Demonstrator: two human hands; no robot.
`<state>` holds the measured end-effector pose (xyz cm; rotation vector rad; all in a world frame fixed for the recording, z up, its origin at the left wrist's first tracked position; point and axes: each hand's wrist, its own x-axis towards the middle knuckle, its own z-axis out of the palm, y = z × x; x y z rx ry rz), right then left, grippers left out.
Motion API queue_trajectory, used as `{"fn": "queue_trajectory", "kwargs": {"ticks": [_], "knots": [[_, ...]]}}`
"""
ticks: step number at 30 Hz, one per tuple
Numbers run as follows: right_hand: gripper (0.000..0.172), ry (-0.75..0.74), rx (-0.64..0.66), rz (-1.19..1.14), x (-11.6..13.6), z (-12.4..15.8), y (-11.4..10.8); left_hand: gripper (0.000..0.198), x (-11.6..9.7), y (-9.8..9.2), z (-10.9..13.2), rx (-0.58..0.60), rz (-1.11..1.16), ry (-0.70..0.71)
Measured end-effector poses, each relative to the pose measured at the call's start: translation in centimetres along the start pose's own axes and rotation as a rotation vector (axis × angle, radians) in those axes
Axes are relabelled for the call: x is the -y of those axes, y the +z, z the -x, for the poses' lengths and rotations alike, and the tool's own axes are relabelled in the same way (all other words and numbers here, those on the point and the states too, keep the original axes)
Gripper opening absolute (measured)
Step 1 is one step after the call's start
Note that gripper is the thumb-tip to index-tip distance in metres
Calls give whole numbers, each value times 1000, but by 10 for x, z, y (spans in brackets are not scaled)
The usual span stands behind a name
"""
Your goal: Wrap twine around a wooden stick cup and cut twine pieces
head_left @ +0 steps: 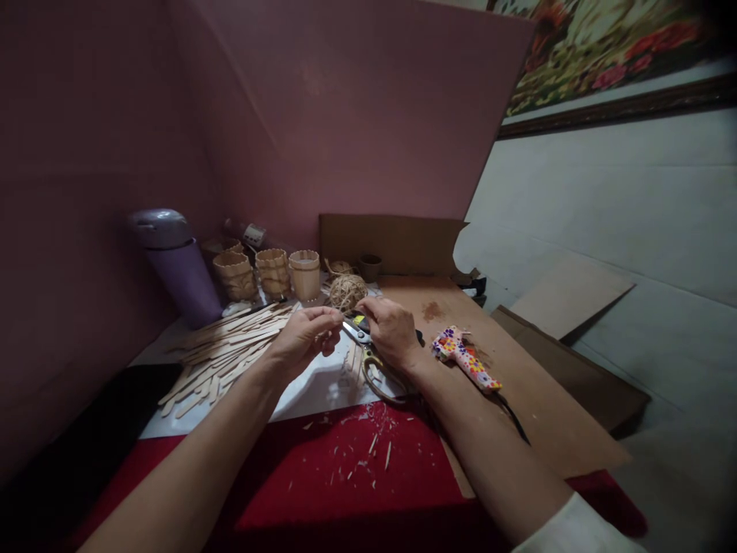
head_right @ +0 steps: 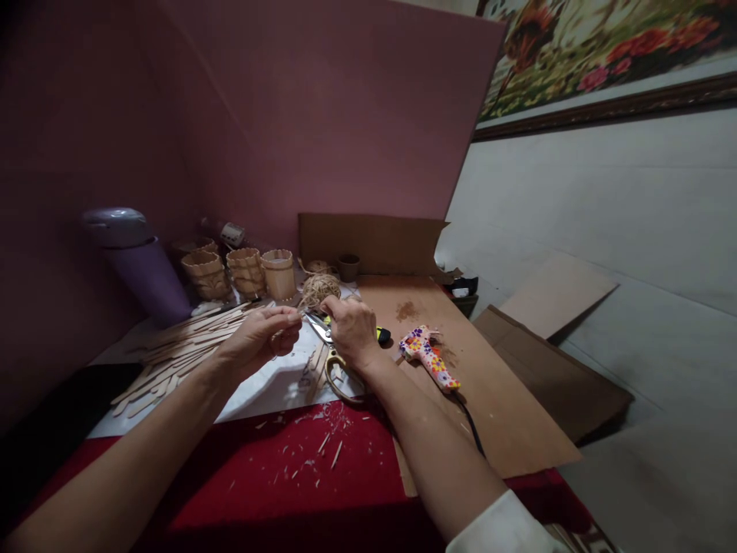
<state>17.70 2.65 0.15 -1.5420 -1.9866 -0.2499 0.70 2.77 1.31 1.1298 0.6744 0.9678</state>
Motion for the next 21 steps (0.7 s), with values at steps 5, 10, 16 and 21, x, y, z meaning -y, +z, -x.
{"fn": "queue_trajectory", "kwargs": {"ticks": [5, 10, 16, 21], "knots": [[26, 145, -98, -196, -25, -12, 5, 28, -7, -2, 1, 84, 107, 25], [29, 108, -350, -302, -16, -12, -1, 22, 1, -1, -2, 20, -80, -30], [22, -246, -81, -324, 2, -4, -8, 21, 7, 1, -2, 45, -189, -32], [20, -215, -14, -233, -1, -4, -5, 22, 7, 0, -3, 0, -207, -50]]}}
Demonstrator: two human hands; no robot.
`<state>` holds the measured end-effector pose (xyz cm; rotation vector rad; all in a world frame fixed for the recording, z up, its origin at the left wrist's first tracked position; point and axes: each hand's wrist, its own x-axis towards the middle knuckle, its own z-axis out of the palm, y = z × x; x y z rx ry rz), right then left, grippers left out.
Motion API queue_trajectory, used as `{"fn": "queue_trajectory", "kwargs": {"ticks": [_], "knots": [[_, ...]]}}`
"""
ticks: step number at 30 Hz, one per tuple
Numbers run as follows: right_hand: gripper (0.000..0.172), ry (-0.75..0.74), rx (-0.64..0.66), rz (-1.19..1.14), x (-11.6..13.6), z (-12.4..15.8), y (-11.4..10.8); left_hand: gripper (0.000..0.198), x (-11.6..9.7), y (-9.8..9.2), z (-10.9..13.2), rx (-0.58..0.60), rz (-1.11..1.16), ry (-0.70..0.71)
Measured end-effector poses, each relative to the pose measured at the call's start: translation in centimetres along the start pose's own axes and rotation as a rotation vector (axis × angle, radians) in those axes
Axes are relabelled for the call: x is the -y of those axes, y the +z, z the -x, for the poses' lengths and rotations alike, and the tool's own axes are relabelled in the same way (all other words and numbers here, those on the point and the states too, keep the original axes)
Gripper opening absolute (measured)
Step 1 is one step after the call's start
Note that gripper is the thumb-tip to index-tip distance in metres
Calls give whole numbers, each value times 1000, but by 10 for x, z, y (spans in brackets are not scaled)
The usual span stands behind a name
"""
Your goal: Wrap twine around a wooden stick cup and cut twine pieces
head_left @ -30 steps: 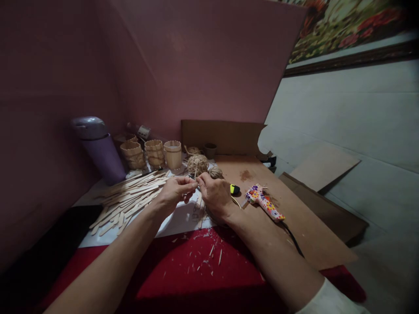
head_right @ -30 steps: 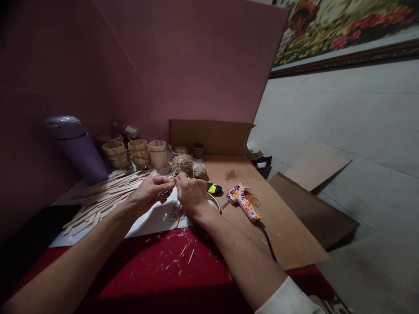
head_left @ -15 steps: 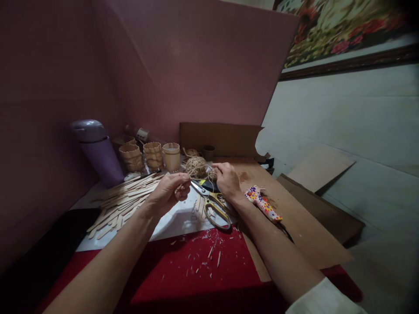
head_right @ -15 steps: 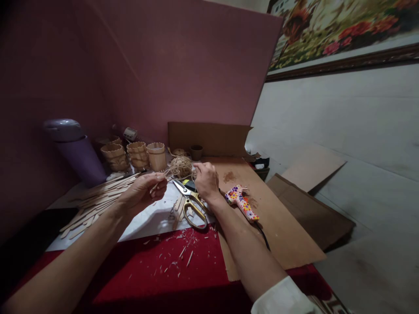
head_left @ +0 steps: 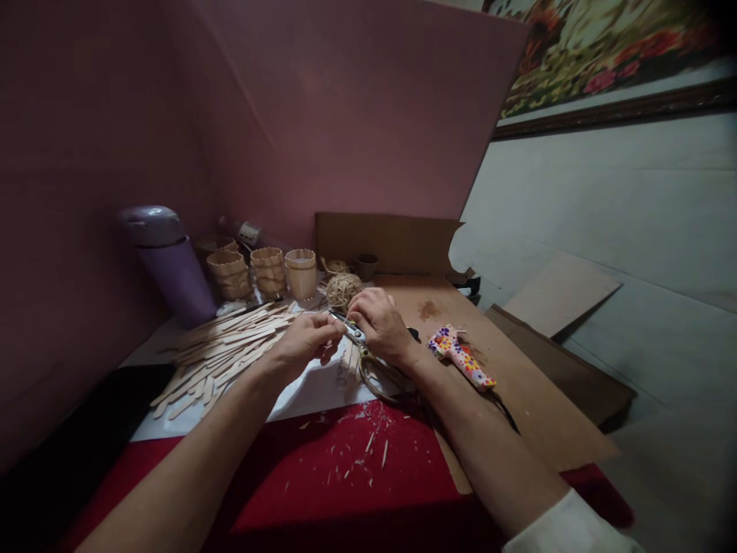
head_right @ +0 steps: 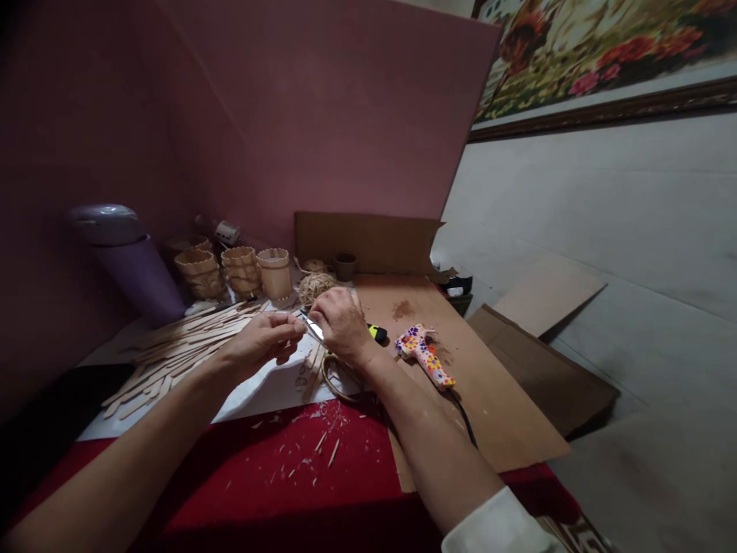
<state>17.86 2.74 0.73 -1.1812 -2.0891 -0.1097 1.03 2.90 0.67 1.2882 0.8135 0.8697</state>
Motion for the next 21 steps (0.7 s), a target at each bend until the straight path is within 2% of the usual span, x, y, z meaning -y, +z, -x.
{"fn": "queue_trajectory", "kwargs": {"ticks": [4, 7, 11, 14, 21], "knots": [[21, -108, -88, 103, 7, 1, -4, 25, 2, -2, -3, -47, 2, -18], [24, -187, -22, 165, 12, 2, -4, 24, 2, -5, -4, -87, 82, -7], [19, -126, 80, 148, 9, 5, -1, 16, -2, -9, -3, -99, 220, -23], [26, -68, 102, 128, 7, 7, 0, 13, -4, -10, -2, -52, 258, -43], [38, -48, 134, 146, 10, 8, -3, 8, -6, -10, -1, 23, 338, -97]]}}
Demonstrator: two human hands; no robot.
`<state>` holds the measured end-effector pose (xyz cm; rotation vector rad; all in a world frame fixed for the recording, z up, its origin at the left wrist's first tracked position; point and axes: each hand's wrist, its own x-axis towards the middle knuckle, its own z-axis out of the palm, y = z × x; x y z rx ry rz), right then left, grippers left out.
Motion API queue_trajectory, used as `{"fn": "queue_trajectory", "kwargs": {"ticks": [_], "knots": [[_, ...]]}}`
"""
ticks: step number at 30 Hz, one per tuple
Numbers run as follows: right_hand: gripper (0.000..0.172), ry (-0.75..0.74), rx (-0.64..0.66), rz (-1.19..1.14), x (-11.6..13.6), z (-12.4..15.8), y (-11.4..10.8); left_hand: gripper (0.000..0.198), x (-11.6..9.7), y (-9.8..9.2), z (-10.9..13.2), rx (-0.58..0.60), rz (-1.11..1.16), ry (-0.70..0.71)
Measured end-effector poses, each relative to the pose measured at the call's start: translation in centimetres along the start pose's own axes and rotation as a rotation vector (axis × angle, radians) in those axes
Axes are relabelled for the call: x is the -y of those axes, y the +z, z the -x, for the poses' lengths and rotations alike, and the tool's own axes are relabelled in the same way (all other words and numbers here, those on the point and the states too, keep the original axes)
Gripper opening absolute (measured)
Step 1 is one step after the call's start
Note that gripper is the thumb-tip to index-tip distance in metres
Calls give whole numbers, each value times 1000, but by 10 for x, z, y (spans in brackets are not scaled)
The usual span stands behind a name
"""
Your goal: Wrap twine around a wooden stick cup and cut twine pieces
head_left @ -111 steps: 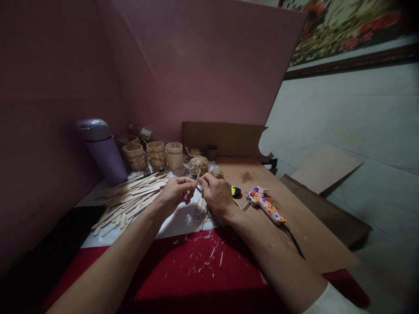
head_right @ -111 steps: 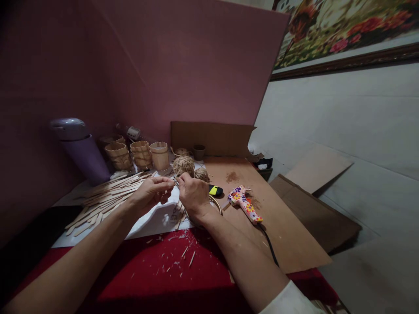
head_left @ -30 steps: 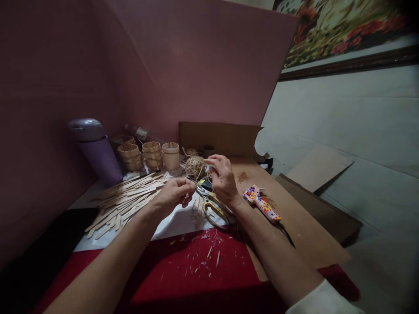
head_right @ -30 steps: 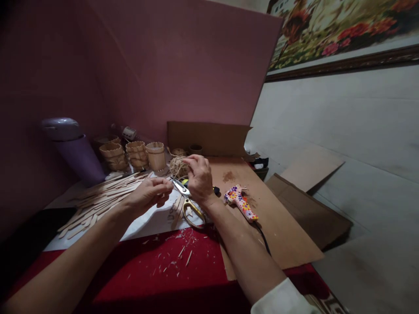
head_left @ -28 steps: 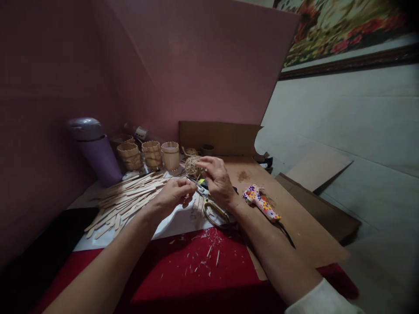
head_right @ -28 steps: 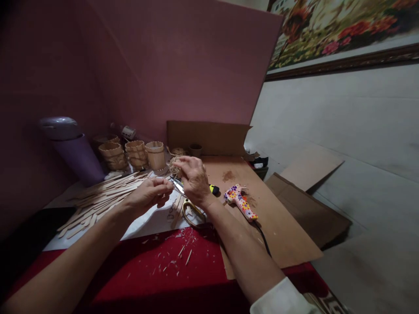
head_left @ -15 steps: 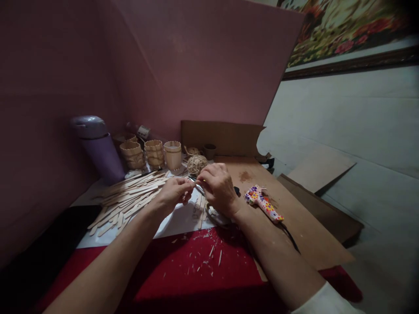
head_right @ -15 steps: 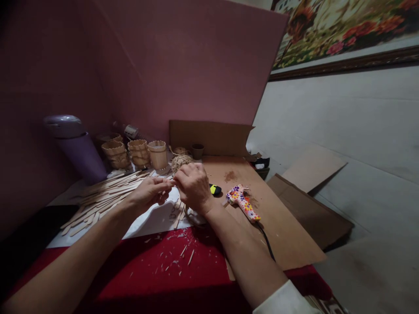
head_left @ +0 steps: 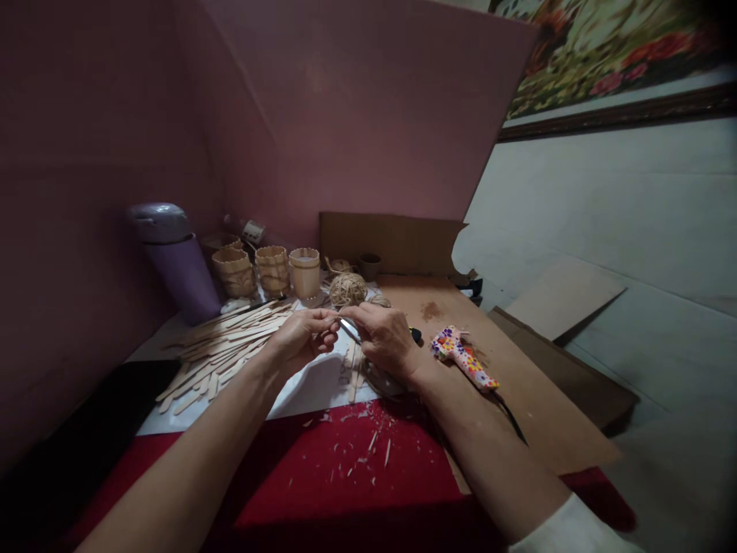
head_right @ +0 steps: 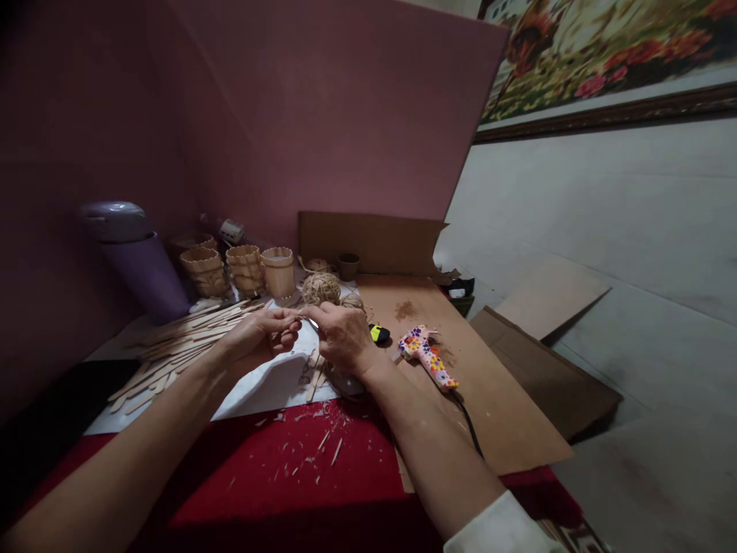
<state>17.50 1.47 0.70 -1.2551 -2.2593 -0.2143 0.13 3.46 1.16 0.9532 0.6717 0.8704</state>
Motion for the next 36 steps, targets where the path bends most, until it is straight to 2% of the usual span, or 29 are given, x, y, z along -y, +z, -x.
{"fn": "queue_trajectory", "kwargs": {"ticks": [5, 10, 14, 17, 20, 21, 24, 27, 29, 31, 33, 36], "knots": [[39, -2, 12, 48, 0, 0, 1, 10, 4, -3, -3, 11, 61, 12], [35, -4, 13, 54, 4, 1, 1, 18, 6, -3, -5, -32, 66, 26], [36, 21, -5, -102, 4, 0, 4, 17, 4, 1, -6, -103, 86, 18], [30, 95, -21, -256, 1, -1, 10, 18, 2, 2, -6, -168, 100, 41], [19, 171, 9, -292, -4, -2, 15, 18, 1, 3, -6, -218, 85, 75], [21, 203, 3, -279, -5, -2, 15, 17, 1, 3, -5, -223, 75, 81], [33, 316, -156, -220, -7, -4, 12, 16, 1, 4, -4, -199, 37, 85], [17, 275, -353, -247, -7, -7, 9, 20, 1, 4, -2, -126, -14, 54], [12, 164, -348, -297, -8, -9, 10, 20, 2, 4, -2, -81, -50, 30], [14, 87, -271, -330, -10, -10, 13, 19, 4, 4, -2, -55, -75, 16], [23, 67, -216, -338, -10, -11, 16, 19, 5, 4, -1, -31, -88, -12], [22, 60, -205, -315, -8, -10, 18, 22, 7, 4, 1, 17, -123, -89]]}}
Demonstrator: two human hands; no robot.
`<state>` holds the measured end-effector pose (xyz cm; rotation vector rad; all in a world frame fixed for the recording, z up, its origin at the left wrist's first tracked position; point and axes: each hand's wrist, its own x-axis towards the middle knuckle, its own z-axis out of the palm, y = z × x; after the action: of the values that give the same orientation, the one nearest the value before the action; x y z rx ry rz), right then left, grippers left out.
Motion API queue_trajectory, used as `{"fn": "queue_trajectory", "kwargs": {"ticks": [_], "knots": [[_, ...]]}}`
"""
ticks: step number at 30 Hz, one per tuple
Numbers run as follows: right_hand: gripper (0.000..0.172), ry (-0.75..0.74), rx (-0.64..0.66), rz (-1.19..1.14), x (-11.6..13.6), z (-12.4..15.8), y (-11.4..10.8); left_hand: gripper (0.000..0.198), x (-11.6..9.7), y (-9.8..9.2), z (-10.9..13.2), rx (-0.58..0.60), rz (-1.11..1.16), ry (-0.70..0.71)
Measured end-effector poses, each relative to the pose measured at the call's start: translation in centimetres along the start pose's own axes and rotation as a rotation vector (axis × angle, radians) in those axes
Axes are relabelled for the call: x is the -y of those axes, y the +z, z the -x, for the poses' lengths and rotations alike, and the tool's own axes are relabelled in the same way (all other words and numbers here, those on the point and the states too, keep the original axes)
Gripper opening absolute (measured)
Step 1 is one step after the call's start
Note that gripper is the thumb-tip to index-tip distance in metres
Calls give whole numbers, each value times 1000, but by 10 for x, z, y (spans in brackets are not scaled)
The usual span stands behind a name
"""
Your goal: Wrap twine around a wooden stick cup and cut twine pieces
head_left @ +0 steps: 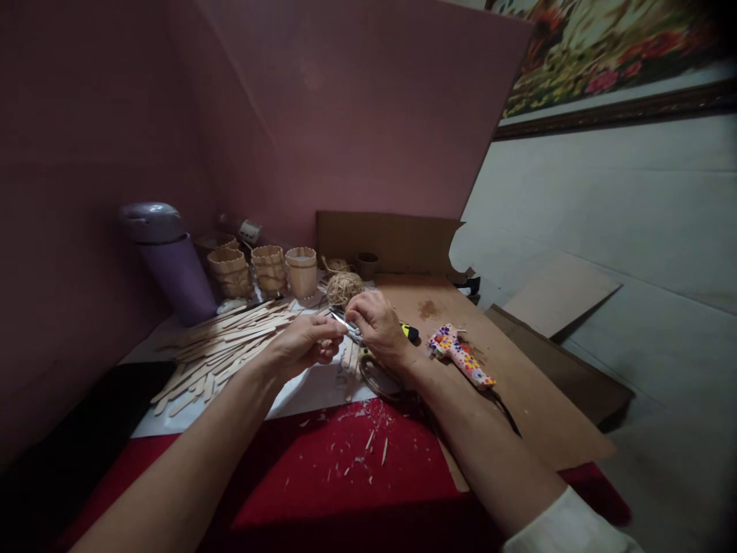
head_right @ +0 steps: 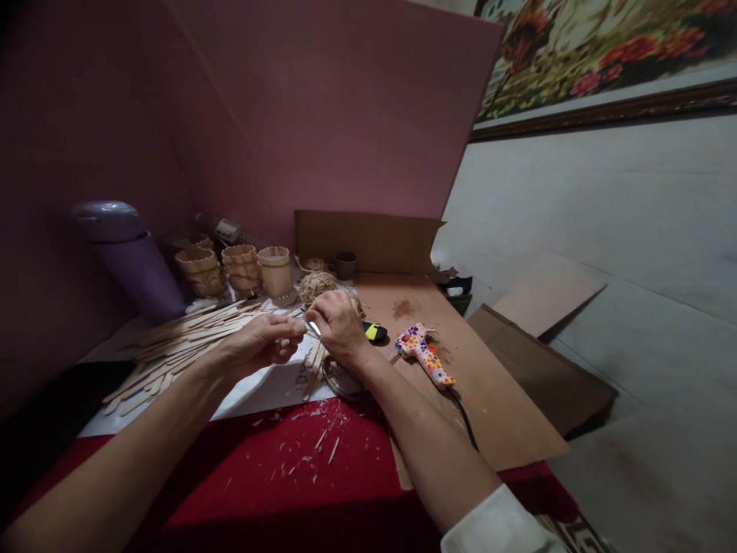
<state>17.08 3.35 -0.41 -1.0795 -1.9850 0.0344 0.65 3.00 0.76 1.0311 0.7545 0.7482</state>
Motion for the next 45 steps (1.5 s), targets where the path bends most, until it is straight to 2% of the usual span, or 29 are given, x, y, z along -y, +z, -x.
{"fn": "queue_trajectory", "kwargs": {"ticks": [4, 9, 12, 17, 21, 23, 25, 27, 28, 30, 32, 34, 38, 45], "knots": [[28, 17, 11, -23, -4, 0, 0, 20, -2, 0, 2, 57, -3, -31], [48, 319, -21, -335, -29, -5, 0, 22, -10, -5, 2, 111, 186, 46], [54, 441, -73, -553, -39, -7, 0, 23, -13, -7, 2, 101, 244, 75], [49, 530, -115, -792, -33, -8, -5, 27, -12, -8, 0, 83, 220, 55], [39, 531, -53, -737, -31, -7, -8, 26, -12, -6, 0, 7, 234, 73], [32, 502, -83, -557, -31, -7, -10, 24, -13, -5, 0, -35, 243, 78], [23, 416, -211, -254, -28, -7, -13, 21, -12, -5, 0, -64, 249, 81], [17, 247, -339, 26, -19, -5, -15, 20, -12, -4, -1, -108, 255, 80], [15, 148, -358, 102, -13, -4, -16, 19, -11, -4, -2, -138, 255, 82], [18, -13, -296, 123, 0, -1, -16, 17, -9, -4, -3, -191, 254, 100], [17, -111, -184, 168, 11, 3, -12, 16, -6, -5, -4, -195, 251, 131], [17, -124, -114, 258, 16, 5, -6, 17, -4, -5, -5, -159, 247, 156], [18, -68, -54, 347, 14, 5, 1, 18, -3, -5, -4, -127, 213, 168], [15, -202, 56, 170, 17, 7, -4, 18, -2, -6, -6, -260, 86, 234]]}}
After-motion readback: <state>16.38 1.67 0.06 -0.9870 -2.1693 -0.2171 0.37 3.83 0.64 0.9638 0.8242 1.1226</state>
